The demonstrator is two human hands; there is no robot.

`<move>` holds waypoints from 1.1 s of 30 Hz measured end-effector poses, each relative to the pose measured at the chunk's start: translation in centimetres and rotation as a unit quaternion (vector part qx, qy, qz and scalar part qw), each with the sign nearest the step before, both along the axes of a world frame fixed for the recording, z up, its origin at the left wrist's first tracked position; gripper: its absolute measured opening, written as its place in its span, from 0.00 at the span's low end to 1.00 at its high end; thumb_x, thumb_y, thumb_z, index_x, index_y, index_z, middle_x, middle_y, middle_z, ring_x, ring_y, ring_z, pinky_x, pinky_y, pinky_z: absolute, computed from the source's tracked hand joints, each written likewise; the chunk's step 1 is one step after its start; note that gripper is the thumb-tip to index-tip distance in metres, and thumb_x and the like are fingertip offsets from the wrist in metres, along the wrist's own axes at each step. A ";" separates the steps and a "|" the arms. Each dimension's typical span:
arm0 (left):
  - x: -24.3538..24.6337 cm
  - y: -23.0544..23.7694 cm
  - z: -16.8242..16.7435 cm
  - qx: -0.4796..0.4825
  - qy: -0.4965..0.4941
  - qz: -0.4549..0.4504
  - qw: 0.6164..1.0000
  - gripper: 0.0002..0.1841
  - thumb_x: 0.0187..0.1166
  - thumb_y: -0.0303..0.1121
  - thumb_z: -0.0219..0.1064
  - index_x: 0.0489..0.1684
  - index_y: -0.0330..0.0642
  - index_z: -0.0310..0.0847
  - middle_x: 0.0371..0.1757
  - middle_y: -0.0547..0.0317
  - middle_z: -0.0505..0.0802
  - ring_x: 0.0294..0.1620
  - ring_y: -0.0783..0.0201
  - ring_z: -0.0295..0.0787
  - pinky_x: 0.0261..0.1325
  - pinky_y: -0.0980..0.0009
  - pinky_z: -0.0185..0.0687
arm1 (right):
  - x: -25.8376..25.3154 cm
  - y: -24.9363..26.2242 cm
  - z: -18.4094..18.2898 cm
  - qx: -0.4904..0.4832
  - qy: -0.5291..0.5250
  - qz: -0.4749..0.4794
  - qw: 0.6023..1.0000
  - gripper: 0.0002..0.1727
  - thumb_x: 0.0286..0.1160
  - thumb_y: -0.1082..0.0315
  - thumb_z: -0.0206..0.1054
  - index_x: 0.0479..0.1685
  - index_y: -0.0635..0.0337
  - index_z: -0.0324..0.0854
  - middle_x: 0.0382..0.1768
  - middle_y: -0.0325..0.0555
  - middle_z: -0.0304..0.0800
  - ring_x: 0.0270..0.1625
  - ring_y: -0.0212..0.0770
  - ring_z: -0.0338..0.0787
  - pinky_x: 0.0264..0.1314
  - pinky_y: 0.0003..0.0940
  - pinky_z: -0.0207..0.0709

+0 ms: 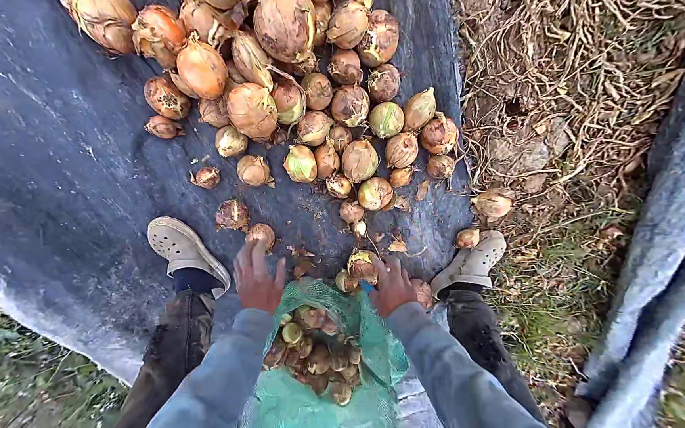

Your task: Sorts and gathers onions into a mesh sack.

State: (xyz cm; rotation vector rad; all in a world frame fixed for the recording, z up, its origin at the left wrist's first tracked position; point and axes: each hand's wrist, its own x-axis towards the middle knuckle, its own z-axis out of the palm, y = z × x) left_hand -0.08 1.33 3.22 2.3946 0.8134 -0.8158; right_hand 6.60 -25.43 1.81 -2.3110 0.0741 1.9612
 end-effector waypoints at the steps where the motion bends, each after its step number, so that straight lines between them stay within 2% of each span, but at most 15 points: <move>1: 1.4 1.9 -2.2 0.060 -0.007 0.059 0.996 0.38 0.74 0.43 0.78 0.84 0.39 0.69 0.85 0.25 0.69 0.86 0.25 0.62 0.83 0.31 0.62 | -0.3 0.8 -1.9 -0.009 0.005 0.013 1.000 0.44 0.72 0.57 0.76 0.92 0.39 0.61 0.90 0.65 0.54 0.80 0.73 0.73 0.68 0.67 0.80; 3: 3.4 4.9 -6.3 0.105 -0.001 0.185 0.977 0.50 0.65 0.48 0.85 0.91 0.48 0.60 0.90 0.26 0.60 0.89 0.28 0.55 0.86 0.35 0.58 | -1.1 2.2 -5.3 -0.035 0.015 0.015 0.999 0.49 0.66 0.58 0.80 0.93 0.35 0.59 0.89 0.70 0.53 0.77 0.76 0.74 0.63 0.70 0.81; 6: 5.2 5.9 -9.7 0.092 0.015 0.282 0.955 0.56 0.60 0.43 0.88 0.93 0.60 0.54 0.88 0.27 0.61 0.81 0.30 0.70 0.74 0.38 0.75 | -1.6 3.8 -7.6 -0.054 0.013 0.006 0.998 0.50 0.62 0.54 0.82 0.92 0.38 0.62 0.87 0.75 0.55 0.72 0.77 0.79 0.60 0.67 0.83; 8: 4.7 4.8 -9.8 0.098 0.015 0.234 0.967 0.51 0.62 0.40 0.86 0.91 0.63 0.58 0.88 0.29 0.60 0.78 0.30 0.73 0.68 0.40 0.82 | -2.0 4.1 -5.9 -0.036 -0.041 -0.046 0.997 0.51 0.57 0.51 0.84 0.89 0.44 0.66 0.83 0.74 0.62 0.64 0.73 0.85 0.56 0.65 0.85; 10: 3.3 3.5 -9.6 0.098 -0.015 0.139 0.985 0.47 0.63 0.37 0.86 0.88 0.61 0.63 0.88 0.29 0.58 0.78 0.30 0.74 0.64 0.41 0.86 | -3.1 4.1 -1.8 0.036 -0.131 -0.115 0.984 0.54 0.44 0.52 0.88 0.84 0.46 0.70 0.77 0.68 0.70 0.60 0.67 0.88 0.52 0.63 0.87; 11: 2.4 2.9 -9.4 0.084 -0.026 0.094 0.992 0.47 0.62 0.35 0.86 0.88 0.60 0.64 0.90 0.28 0.54 0.80 0.27 0.72 0.63 0.38 0.86 | -3.8 4.0 0.6 0.088 -0.114 -0.115 0.983 0.53 0.42 0.54 0.88 0.83 0.45 0.72 0.78 0.64 0.71 0.66 0.64 0.86 0.58 0.62 0.86; 13: 0.6 1.5 -9.3 0.074 -0.016 0.042 0.996 0.51 0.59 0.36 0.88 0.89 0.64 0.62 0.93 0.28 0.45 0.78 0.22 0.73 0.56 0.35 0.89 | -4.3 3.6 4.2 0.160 0.022 -0.008 0.987 0.45 0.54 0.52 0.82 0.83 0.40 0.75 0.85 0.60 0.67 0.85 0.64 0.69 0.78 0.68 0.68; 14: 0.3 1.0 -9.4 0.078 -0.005 0.049 0.996 0.54 0.57 0.36 0.90 0.90 0.66 0.60 0.94 0.27 0.43 0.75 0.22 0.76 0.53 0.35 0.90 | -3.7 3.5 4.8 0.160 0.066 0.036 0.984 0.41 0.61 0.50 0.79 0.82 0.41 0.76 0.87 0.59 0.65 0.89 0.64 0.61 0.82 0.71 0.61; 15: 0.6 0.8 -9.5 0.083 0.014 0.075 0.994 0.56 0.57 0.36 0.90 0.92 0.66 0.57 0.94 0.27 0.43 0.70 0.23 0.80 0.53 0.36 0.90 | -2.5 3.4 4.9 0.141 0.062 0.052 0.987 0.38 0.65 0.53 0.77 0.83 0.42 0.76 0.87 0.59 0.65 0.89 0.65 0.62 0.83 0.69 0.61; 18: 3.1 1.6 -9.6 0.080 0.046 0.181 0.979 0.54 0.63 0.38 0.87 0.92 0.64 0.54 0.91 0.25 0.50 0.63 0.23 0.85 0.56 0.35 0.87 | 3.7 2.9 1.4 0.084 -0.144 -0.029 0.986 0.41 0.64 0.59 0.80 0.85 0.47 0.73 0.82 0.64 0.71 0.79 0.68 0.76 0.72 0.65 0.77; 20: 4.6 2.9 -9.6 0.035 0.006 0.264 0.964 0.46 0.66 0.34 0.83 0.88 0.60 0.62 0.87 0.28 0.63 0.71 0.26 0.79 0.63 0.32 0.82 | 9.3 4.0 -2.4 0.068 -0.237 -0.043 0.968 0.52 0.56 0.61 0.85 0.90 0.46 0.65 0.84 0.67 0.65 0.77 0.74 0.75 0.63 0.69 0.82; 23: 5.9 4.3 -8.7 -0.173 -0.084 0.427 0.884 0.37 0.76 0.28 0.71 0.88 0.54 0.61 0.78 0.43 0.79 0.71 0.47 0.82 0.65 0.44 0.83 | 15.9 6.2 -8.0 0.037 -0.208 -0.031 0.977 0.61 0.58 0.61 0.84 0.97 0.34 0.47 0.82 0.68 0.67 0.71 0.75 0.80 0.57 0.72 0.81; 26: 6.3 3.9 -7.8 -0.383 -0.075 0.511 0.766 0.31 0.88 0.38 0.61 0.90 0.68 0.57 0.73 0.52 0.85 0.65 0.54 0.88 0.61 0.51 0.88 | 18.3 7.1 -11.4 0.005 -0.151 -0.029 0.988 0.64 0.61 0.63 0.79 0.98 0.32 0.36 0.67 0.72 0.84 0.65 0.74 0.86 0.61 0.74 0.77; 29: 6.6 0.5 -9.3 -0.477 -0.058 0.540 0.690 0.32 0.88 0.41 0.58 0.92 0.69 0.52 0.71 0.49 0.85 0.65 0.52 0.88 0.63 0.51 0.87 | 18.5 6.6 -11.8 0.014 -0.136 -0.046 0.989 0.60 0.62 0.64 0.79 0.97 0.29 0.41 0.58 0.70 0.89 0.60 0.73 0.90 0.57 0.75 0.79; 33: 8.1 -6.0 -12.2 -0.498 -0.082 0.601 0.620 0.36 0.85 0.52 0.62 0.93 0.60 0.53 0.81 0.49 0.79 0.79 0.50 0.78 0.77 0.47 0.77 | 18.2 5.0 -12.2 0.079 -0.089 -0.055 0.991 0.60 0.61 0.69 0.79 0.96 0.25 0.45 0.65 0.68 0.87 0.65 0.74 0.87 0.61 0.78 0.76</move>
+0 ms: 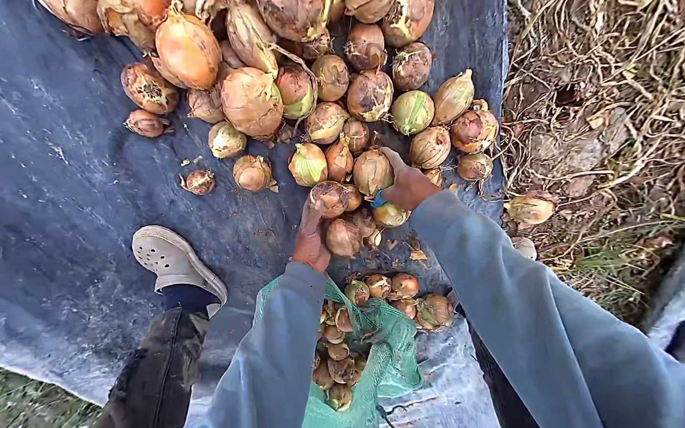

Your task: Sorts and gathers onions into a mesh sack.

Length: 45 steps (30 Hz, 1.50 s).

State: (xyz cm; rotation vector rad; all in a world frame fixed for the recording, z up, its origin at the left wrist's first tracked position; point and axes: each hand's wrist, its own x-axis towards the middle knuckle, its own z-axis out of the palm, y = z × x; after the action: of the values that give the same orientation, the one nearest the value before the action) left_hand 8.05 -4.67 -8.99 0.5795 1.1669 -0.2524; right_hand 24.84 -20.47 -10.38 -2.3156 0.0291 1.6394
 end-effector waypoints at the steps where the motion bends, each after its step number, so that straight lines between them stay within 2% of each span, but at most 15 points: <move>1: 0.5 -1.3 -0.1 -0.011 -0.002 0.026 1.000 0.39 0.82 0.58 0.64 0.92 0.59 0.53 0.85 0.52 0.75 0.83 0.52 0.73 0.81 0.47 0.73 | 0.0 -0.3 0.0 0.010 0.013 0.005 1.000 0.60 0.61 0.70 0.79 0.95 0.23 0.45 0.68 0.67 0.85 0.67 0.73 0.86 0.63 0.78 0.75; 6: 1.3 -3.6 0.1 -0.020 0.067 -0.032 0.997 0.48 0.70 0.76 0.59 0.90 0.61 0.59 0.85 0.46 0.75 0.79 0.38 0.76 0.63 0.29 0.79 | -1.2 -1.4 -0.3 0.048 0.062 -0.030 0.996 0.59 0.60 0.75 0.75 0.94 0.23 0.47 0.71 0.63 0.84 0.69 0.68 0.87 0.63 0.76 0.76; 9: 1.2 -2.8 1.1 0.030 0.087 -0.103 0.990 0.39 0.78 0.68 0.59 0.86 0.58 0.65 0.80 0.50 0.80 0.76 0.47 0.79 0.68 0.40 0.79 | -4.1 -2.6 1.3 0.062 0.085 -0.106 0.989 0.61 0.58 0.76 0.76 0.95 0.26 0.47 0.70 0.62 0.85 0.68 0.66 0.88 0.63 0.75 0.78; 12: -1.8 -1.1 5.9 0.071 0.058 -0.212 0.973 0.45 0.72 0.69 0.62 0.90 0.57 0.61 0.83 0.59 0.78 0.83 0.58 0.73 0.82 0.49 0.72 | -9.7 -3.0 6.3 0.075 0.087 -0.197 0.974 0.65 0.53 0.76 0.76 0.96 0.25 0.42 0.66 0.62 0.87 0.63 0.65 0.90 0.58 0.73 0.82; 15: -7.3 -0.1 12.6 0.093 0.077 -0.303 0.945 0.51 0.63 0.71 0.68 0.89 0.53 0.63 0.77 0.55 0.84 0.74 0.59 0.82 0.74 0.54 0.82 | -18.9 -3.2 13.4 0.084 0.115 -0.288 0.947 0.67 0.50 0.76 0.76 0.97 0.31 0.39 0.73 0.56 0.83 0.70 0.56 0.88 0.67 0.62 0.84; 18: -13.4 2.8 18.1 0.015 0.061 -0.558 0.827 0.49 0.65 0.59 0.74 0.86 0.37 0.66 0.90 0.42 0.66 0.89 0.52 0.64 0.87 0.55 0.66 | -26.1 -5.3 18.3 0.091 0.255 -0.159 0.949 0.53 0.65 0.72 0.73 0.96 0.52 0.50 0.83 0.61 0.73 0.81 0.58 0.79 0.82 0.59 0.74; 20: -14.3 3.6 19.6 -0.060 0.046 -0.723 0.687 0.38 0.73 0.48 0.77 0.84 0.43 0.72 0.87 0.40 0.72 0.88 0.47 0.67 0.89 0.50 0.63 | -27.2 -7.7 19.1 0.086 0.247 -0.101 0.960 0.33 0.72 0.72 0.67 0.83 0.52 0.76 0.71 0.59 0.85 0.72 0.57 0.85 0.77 0.58 0.76; 21: -13.8 3.3 19.7 -0.067 0.032 -0.746 0.662 0.33 0.77 0.43 0.74 0.83 0.44 0.74 0.84 0.41 0.76 0.84 0.46 0.72 0.87 0.49 0.67 | -27.1 -9.2 18.7 0.064 0.186 -0.147 0.969 0.28 0.73 0.73 0.63 0.76 0.54 0.82 0.63 0.56 0.90 0.64 0.53 0.90 0.71 0.54 0.81; 24: -9.6 0.7 17.9 0.084 -0.011 -0.697 0.712 0.22 0.85 0.40 0.61 0.74 0.45 0.81 0.71 0.50 0.88 0.70 0.56 0.87 0.76 0.55 0.81 | -24.4 -13.1 15.0 -0.112 0.042 -0.236 0.964 0.26 0.79 0.67 0.65 0.77 0.59 0.78 0.66 0.65 0.86 0.65 0.62 0.89 0.69 0.60 0.81; 27: -6.4 -2.8 11.6 0.248 -0.011 -0.742 0.623 0.19 0.88 0.40 0.61 0.73 0.47 0.83 0.73 0.49 0.86 0.74 0.49 0.83 0.76 0.47 0.78 | -23.6 -15.7 11.0 -0.250 0.122 -0.149 0.949 0.40 0.75 0.61 0.73 0.90 0.52 0.65 0.86 0.70 0.62 0.80 0.71 0.75 0.76 0.66 0.74; 33: -9.9 -9.9 3.1 0.223 0.122 -0.851 0.460 0.35 0.74 0.57 0.74 0.81 0.54 0.76 0.82 0.47 0.76 0.88 0.38 0.60 0.75 0.28 0.65 | -28.1 -18.1 4.0 -0.332 0.091 -0.129 0.930 0.49 0.59 0.60 0.86 0.88 0.43 0.68 0.89 0.75 0.50 0.64 0.79 0.84 0.59 0.69 0.84; 37: -12.5 -11.5 2.7 0.218 0.124 -0.869 0.426 0.40 0.73 0.47 0.75 0.89 0.63 0.64 0.86 0.47 0.74 0.90 0.28 0.51 0.71 0.14 0.53 | -29.9 -17.8 4.2 -0.321 0.092 -0.075 0.940 0.53 0.54 0.63 0.87 0.89 0.41 0.66 0.87 0.78 0.51 0.66 0.80 0.83 0.56 0.67 0.86; 40: -10.2 -10.9 2.4 0.182 0.119 -0.881 0.420 0.39 0.73 0.49 0.76 0.88 0.73 0.65 0.84 0.56 0.77 0.90 0.34 0.54 0.71 0.20 0.59 | -28.2 -18.4 4.9 -0.271 0.136 0.012 0.953 0.52 0.57 0.66 0.84 0.90 0.38 0.64 0.88 0.74 0.54 0.75 0.78 0.76 0.63 0.67 0.83; 43: -7.8 -7.2 3.9 0.109 0.092 -0.853 0.501 0.34 0.73 0.48 0.77 0.84 0.70 0.72 0.80 0.55 0.82 0.85 0.43 0.67 0.73 0.30 0.66 | -25.8 -18.1 6.6 -0.248 0.151 0.026 0.956 0.50 0.60 0.59 0.85 0.90 0.42 0.64 0.86 0.73 0.59 0.69 0.76 0.82 0.64 0.68 0.81; 45: -6.9 -4.1 5.1 0.058 0.042 -0.797 0.599 0.35 0.70 0.49 0.80 0.81 0.55 0.76 0.71 0.42 0.87 0.74 0.42 0.81 0.73 0.35 0.74 | -23.6 -17.5 7.9 -0.238 0.134 0.007 0.962 0.49 0.59 0.56 0.86 0.88 0.42 0.66 0.83 0.76 0.62 0.63 0.77 0.85 0.61 0.69 0.82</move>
State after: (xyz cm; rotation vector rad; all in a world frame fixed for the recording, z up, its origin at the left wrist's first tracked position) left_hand 1.15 -8.73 -3.87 1.6492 0.3908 -1.7652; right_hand 1.28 -38.01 -2.45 -2.3900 0.5211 2.1321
